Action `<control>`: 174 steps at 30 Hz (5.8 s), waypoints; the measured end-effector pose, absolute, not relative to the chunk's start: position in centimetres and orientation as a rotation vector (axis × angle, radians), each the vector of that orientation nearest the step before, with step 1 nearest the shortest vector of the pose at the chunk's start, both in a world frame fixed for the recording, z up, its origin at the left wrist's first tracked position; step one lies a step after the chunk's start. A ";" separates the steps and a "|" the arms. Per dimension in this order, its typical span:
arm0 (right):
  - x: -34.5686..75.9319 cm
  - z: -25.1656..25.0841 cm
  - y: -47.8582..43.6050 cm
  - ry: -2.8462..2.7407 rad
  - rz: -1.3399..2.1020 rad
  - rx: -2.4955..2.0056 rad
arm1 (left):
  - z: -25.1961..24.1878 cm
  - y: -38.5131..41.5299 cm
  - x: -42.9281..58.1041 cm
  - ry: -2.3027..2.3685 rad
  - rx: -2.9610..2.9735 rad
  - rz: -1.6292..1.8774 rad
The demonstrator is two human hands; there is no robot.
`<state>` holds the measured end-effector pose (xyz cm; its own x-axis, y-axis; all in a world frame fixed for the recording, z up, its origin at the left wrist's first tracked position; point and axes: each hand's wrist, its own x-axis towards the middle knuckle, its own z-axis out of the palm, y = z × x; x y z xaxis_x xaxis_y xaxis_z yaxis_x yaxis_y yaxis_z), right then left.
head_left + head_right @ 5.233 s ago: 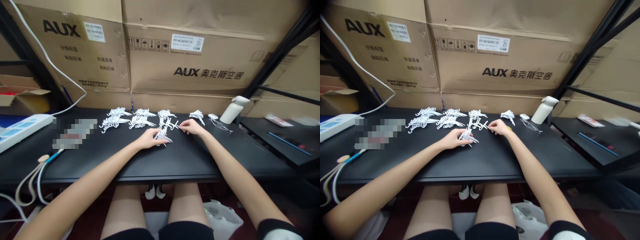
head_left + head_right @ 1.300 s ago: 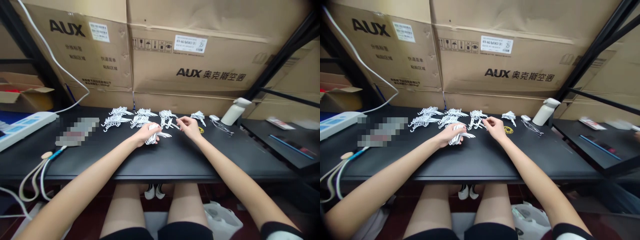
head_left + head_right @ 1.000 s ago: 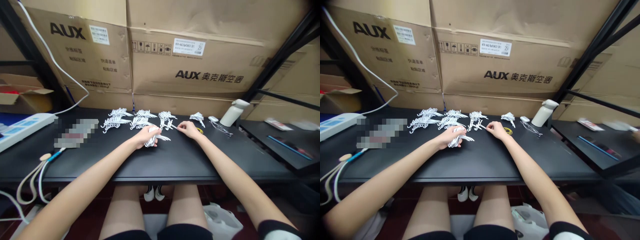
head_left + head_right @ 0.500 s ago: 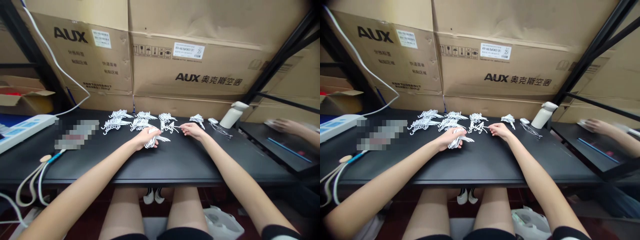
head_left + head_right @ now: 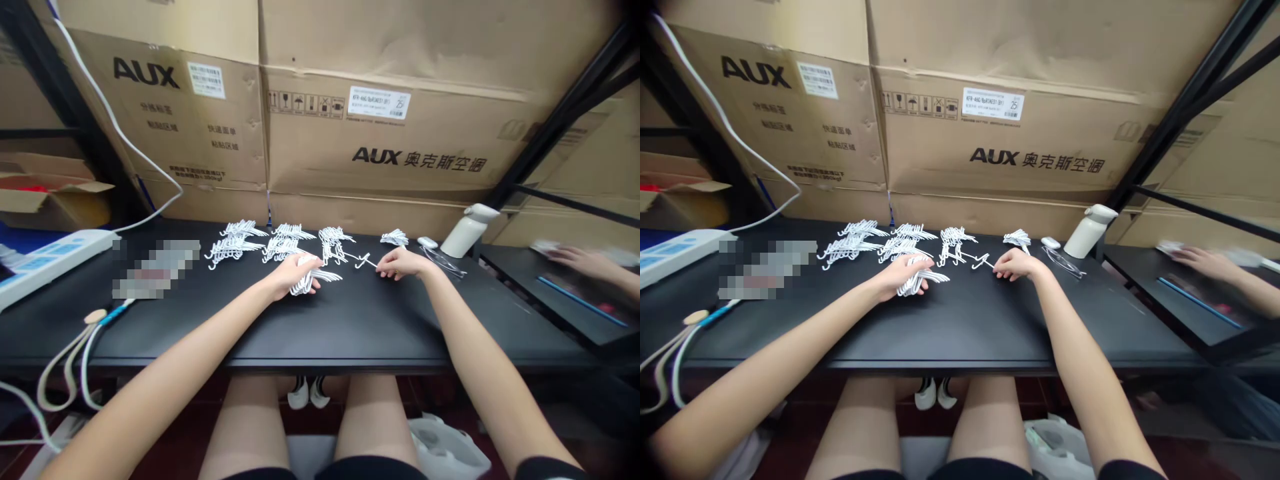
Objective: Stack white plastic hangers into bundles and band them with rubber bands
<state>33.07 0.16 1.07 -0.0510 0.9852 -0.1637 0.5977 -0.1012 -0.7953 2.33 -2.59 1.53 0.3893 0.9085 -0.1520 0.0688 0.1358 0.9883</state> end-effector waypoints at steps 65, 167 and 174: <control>22.6 0.5 -4.5 -2.074 0.994 -0.920 | 0.5 -2.3 2.4 0.936 1.502 0.875; 24.9 0.9 -2.6 -1.897 1.313 -1.022 | 0.5 -1.7 2.1 1.054 1.463 0.919; 25.1 1.0 -2.6 -1.871 1.321 -1.063 | 0.4 -1.5 2.1 1.082 1.300 0.905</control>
<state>25.05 -2.58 0.98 -0.4941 0.8690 0.0285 0.2640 0.1812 -0.9474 2.09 -1.52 0.40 0.2752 0.9560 -0.1017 0.0692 0.0859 0.9939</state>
